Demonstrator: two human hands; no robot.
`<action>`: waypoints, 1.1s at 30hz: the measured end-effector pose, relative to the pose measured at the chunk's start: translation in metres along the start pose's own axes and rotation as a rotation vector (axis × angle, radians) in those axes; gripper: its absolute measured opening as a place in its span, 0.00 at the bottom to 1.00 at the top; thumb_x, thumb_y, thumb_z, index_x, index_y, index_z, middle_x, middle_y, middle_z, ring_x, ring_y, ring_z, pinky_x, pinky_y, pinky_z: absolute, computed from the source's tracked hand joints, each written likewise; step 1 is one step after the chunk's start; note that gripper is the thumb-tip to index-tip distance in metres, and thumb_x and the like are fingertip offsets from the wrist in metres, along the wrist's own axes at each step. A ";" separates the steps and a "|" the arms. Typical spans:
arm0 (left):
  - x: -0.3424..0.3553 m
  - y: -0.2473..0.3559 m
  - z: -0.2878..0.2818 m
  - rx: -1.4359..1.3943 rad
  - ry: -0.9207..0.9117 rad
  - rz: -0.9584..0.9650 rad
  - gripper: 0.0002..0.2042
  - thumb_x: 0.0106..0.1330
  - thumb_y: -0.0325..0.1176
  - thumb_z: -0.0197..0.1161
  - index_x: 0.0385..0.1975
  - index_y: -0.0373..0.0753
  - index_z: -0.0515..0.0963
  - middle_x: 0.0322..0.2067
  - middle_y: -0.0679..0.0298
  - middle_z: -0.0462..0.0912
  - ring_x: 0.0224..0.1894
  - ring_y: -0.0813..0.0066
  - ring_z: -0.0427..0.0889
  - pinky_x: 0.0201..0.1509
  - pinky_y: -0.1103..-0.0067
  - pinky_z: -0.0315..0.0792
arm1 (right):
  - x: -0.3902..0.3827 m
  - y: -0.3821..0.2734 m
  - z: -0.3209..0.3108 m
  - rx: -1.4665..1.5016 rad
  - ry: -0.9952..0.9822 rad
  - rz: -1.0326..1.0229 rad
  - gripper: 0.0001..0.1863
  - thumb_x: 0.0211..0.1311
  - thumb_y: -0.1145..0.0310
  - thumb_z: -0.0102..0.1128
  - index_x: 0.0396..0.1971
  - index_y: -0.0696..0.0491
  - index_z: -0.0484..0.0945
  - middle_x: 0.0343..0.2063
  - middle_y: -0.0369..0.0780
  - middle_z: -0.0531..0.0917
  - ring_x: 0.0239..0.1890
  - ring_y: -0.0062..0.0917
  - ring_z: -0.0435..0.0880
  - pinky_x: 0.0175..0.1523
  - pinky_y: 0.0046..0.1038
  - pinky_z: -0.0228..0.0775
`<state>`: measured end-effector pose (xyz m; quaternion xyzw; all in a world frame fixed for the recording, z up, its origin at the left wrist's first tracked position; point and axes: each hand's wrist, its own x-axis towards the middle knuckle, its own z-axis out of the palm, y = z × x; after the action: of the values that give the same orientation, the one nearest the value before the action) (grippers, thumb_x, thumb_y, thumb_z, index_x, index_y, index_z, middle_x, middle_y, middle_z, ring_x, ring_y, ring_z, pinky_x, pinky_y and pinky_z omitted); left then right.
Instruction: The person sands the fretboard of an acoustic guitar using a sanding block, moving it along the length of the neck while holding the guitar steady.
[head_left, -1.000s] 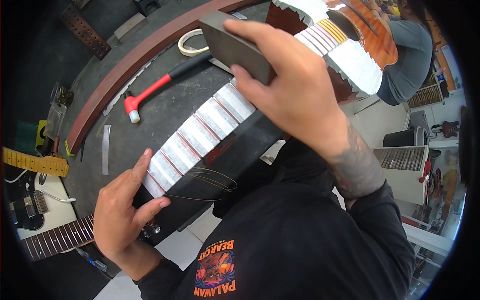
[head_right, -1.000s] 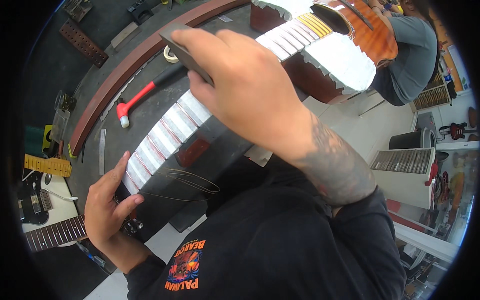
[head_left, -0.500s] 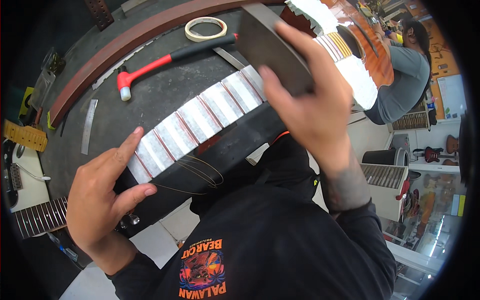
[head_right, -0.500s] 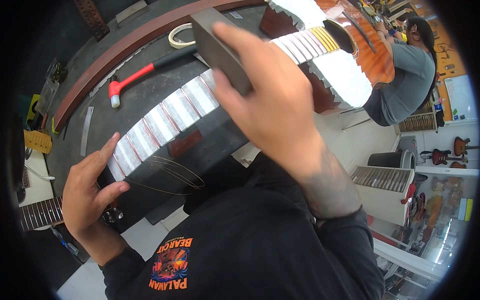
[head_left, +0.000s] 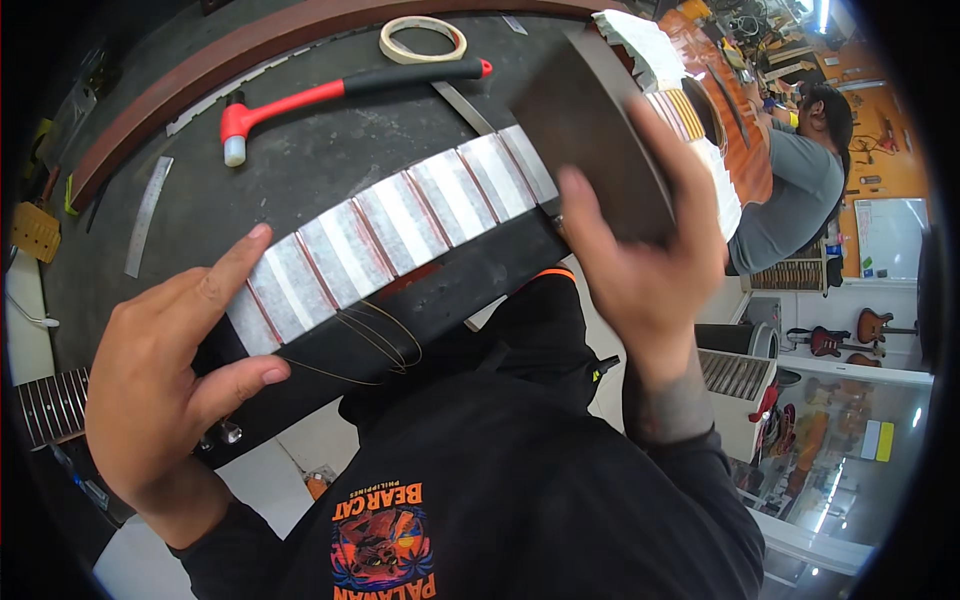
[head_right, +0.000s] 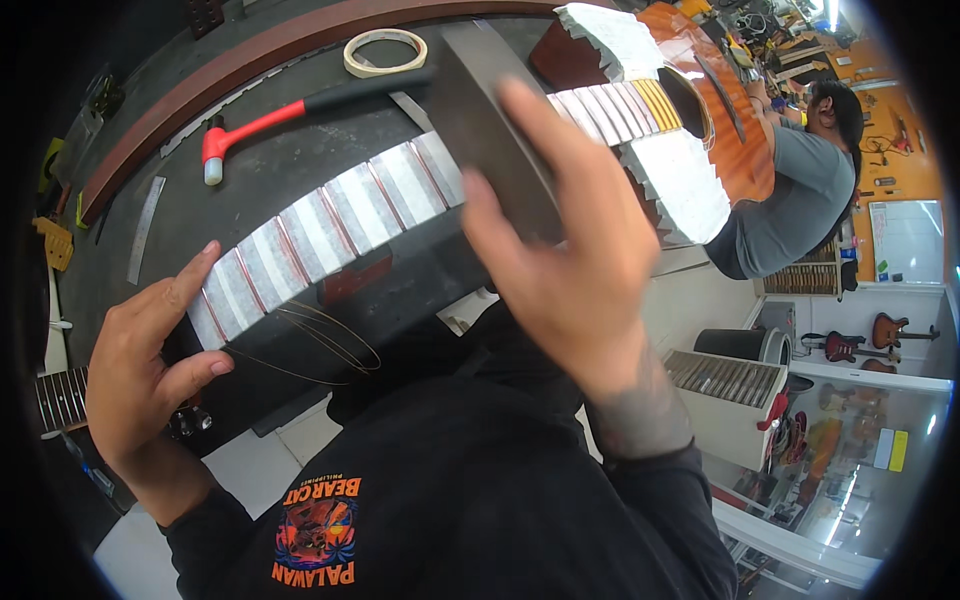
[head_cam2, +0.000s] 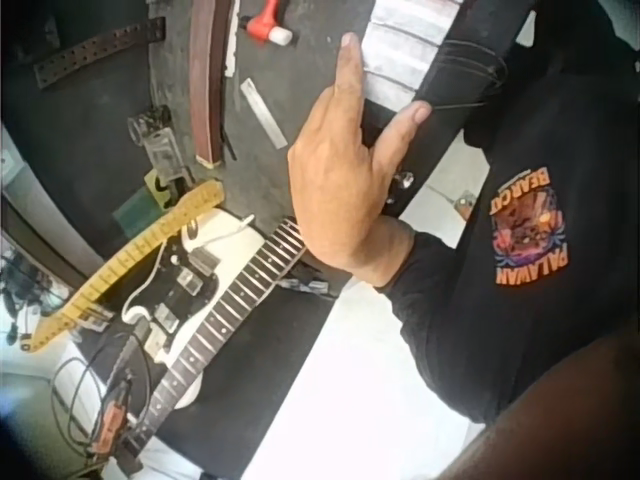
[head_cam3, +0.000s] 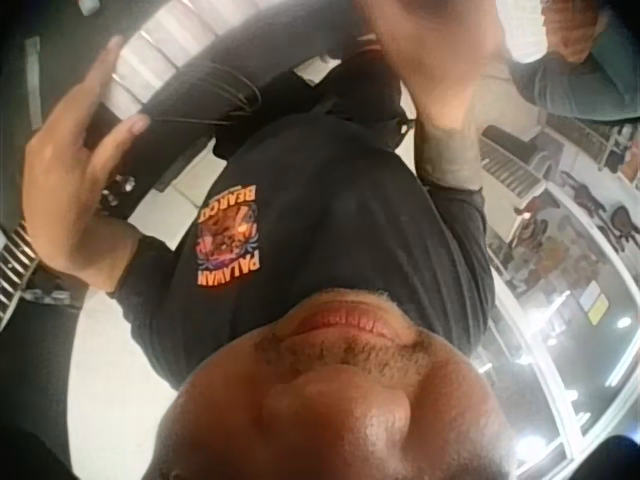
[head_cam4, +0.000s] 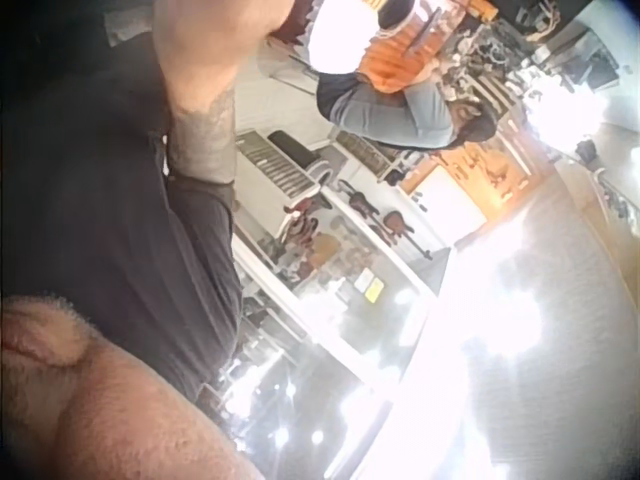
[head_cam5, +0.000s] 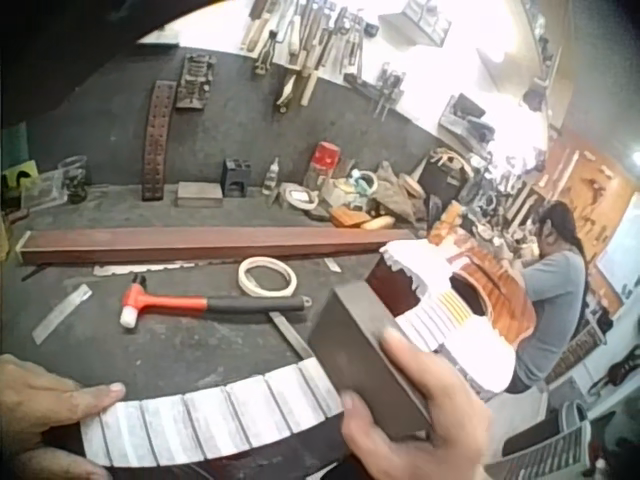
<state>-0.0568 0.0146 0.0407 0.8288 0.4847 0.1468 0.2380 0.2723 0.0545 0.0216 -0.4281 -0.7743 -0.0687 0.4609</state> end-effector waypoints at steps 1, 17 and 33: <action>0.000 0.000 -0.001 -0.005 0.010 -0.003 0.44 0.51 0.60 0.67 0.63 0.33 0.70 0.29 0.49 0.78 0.29 0.51 0.77 0.37 0.71 0.71 | 0.014 0.005 0.010 0.005 -0.007 -0.003 0.28 0.48 0.79 0.72 0.52 0.61 0.77 0.43 0.46 0.85 0.41 0.32 0.87 0.46 0.28 0.78; -0.006 -0.003 0.002 -0.024 0.046 -0.034 0.45 0.51 0.63 0.65 0.62 0.32 0.71 0.29 0.50 0.77 0.29 0.54 0.77 0.37 0.71 0.71 | 0.027 0.004 0.015 -0.008 -0.108 -0.028 0.30 0.50 0.79 0.73 0.56 0.63 0.74 0.49 0.46 0.83 0.49 0.30 0.84 0.53 0.28 0.77; -0.003 -0.006 0.007 -0.086 0.056 -0.037 0.44 0.52 0.63 0.65 0.60 0.30 0.72 0.35 0.45 0.81 0.35 0.53 0.81 0.43 0.72 0.73 | 0.021 -0.016 -0.002 -0.307 -0.244 -0.248 0.30 0.47 0.82 0.74 0.53 0.61 0.76 0.48 0.47 0.84 0.47 0.33 0.85 0.52 0.30 0.77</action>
<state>-0.0591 0.0124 0.0313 0.8042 0.4996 0.1865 0.2623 0.2575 0.0564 0.0436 -0.4001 -0.8514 -0.1896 0.2812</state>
